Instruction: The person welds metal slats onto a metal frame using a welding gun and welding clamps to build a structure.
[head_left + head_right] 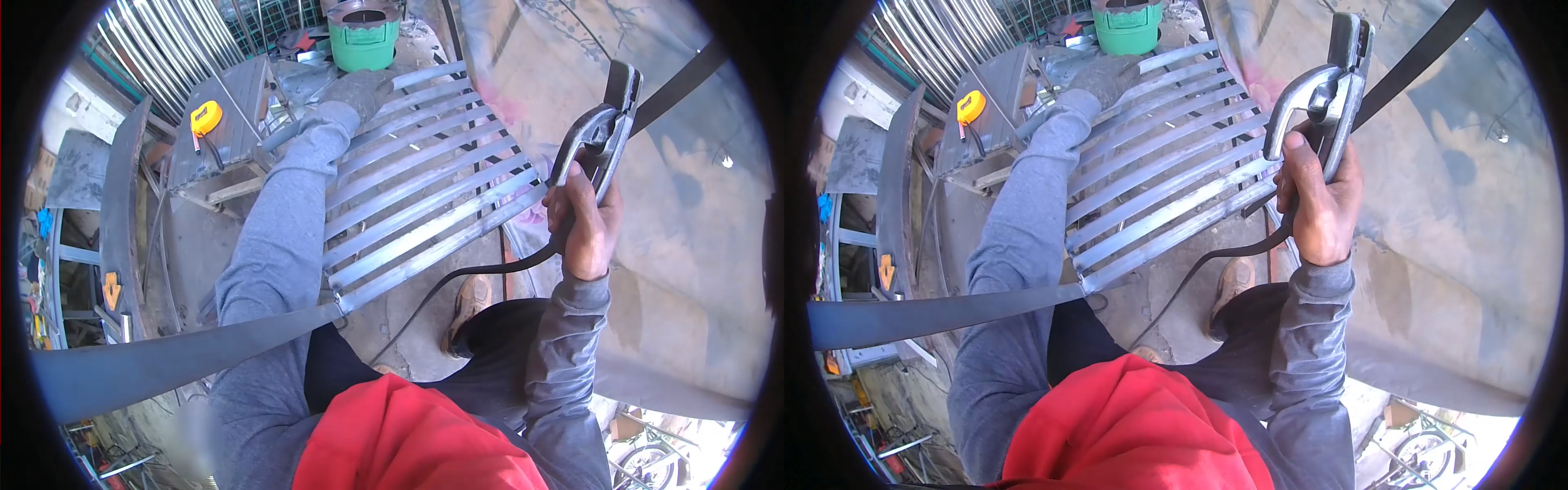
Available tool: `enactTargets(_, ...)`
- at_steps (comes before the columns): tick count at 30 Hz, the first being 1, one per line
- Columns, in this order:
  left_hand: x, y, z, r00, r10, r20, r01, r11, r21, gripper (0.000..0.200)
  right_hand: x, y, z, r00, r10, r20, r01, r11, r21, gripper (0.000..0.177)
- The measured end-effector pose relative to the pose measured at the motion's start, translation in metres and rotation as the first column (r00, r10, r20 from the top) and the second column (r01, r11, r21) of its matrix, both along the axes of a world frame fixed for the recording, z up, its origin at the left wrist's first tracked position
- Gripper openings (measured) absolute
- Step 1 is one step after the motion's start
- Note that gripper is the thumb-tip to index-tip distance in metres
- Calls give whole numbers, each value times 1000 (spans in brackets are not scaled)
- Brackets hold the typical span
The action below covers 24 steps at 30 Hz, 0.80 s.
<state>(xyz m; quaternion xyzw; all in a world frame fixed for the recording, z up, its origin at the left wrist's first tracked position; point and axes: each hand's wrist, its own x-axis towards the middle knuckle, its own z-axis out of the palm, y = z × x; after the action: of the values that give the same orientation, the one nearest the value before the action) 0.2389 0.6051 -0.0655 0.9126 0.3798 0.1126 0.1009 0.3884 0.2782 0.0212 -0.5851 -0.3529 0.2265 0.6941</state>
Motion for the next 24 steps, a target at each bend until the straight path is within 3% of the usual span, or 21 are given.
enactTargets(2,2,2,-2,1000,7,-12,-7,1000,-16,44,-1,0,0,1000,-3,-2,3,1000,-7,24)
enactTargets(4,2,6,-5,999,-43,-4,43,996,73,43,-2,0,1,1000,-28,-8,28,999,-15,24)
enactTargets(8,6,-5,1,988,85,-129,-80,996,49,39,0,1,-9,998,-67,18,67,998,-11,25)
enactTargets(12,3,-20,1,970,244,-9,-243,967,74,39,-3,0,-6,997,-27,78,28,999,-15,26)
enactTargets(14,2,-20,-6,968,252,14,-253,964,86,39,-6,0,-6,996,-29,89,33,998,-45,28)
enactTargets(16,-2,-19,-14,984,172,53,-180,961,212,39,-6,0,-10,996,-21,82,25,998,-53,29)
enactTargets(19,1,-23,-16,969,240,64,-249,945,214,38,-7,-2,-12,996,-8,88,14,998,-61,30)
enactTargets(24,0,-25,-13,979,192,73,-205,942,264,35,-15,-1,-9,994,56,93,-50,996,-71,27)
